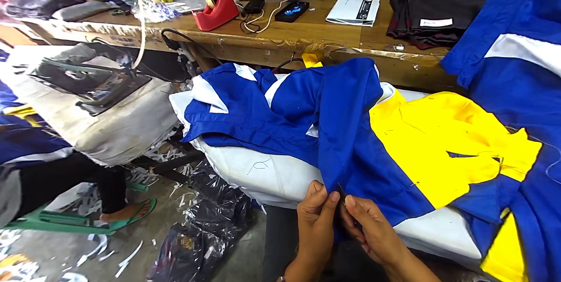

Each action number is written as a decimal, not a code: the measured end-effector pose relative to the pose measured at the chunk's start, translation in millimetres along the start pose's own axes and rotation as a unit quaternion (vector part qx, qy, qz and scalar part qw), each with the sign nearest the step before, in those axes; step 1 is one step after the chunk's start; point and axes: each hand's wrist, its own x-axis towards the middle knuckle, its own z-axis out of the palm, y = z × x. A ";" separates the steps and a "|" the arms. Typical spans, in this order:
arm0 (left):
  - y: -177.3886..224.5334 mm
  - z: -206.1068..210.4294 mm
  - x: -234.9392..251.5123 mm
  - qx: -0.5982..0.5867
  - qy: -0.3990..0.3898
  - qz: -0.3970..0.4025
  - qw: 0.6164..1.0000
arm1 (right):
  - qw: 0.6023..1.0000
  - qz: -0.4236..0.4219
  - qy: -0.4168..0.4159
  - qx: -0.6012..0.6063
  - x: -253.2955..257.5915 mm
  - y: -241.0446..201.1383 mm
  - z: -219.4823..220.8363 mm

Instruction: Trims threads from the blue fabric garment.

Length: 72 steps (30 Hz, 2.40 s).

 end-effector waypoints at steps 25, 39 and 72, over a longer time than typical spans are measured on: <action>11.5 11.3 -2.1 -0.093 0.022 -0.112 0.989 | 0.999 0.019 -0.009 0.043 -1.3 -3.4 -3.4; 25.5 0.3 12.2 -0.025 0.039 -0.116 0.992 | 0.921 -0.104 0.054 -0.372 6.6 -46.4 -28.4; 55.0 5.2 40.1 0.168 -0.150 -0.043 0.973 | 0.451 -0.297 -0.178 -0.823 29.1 -181.2 -11.4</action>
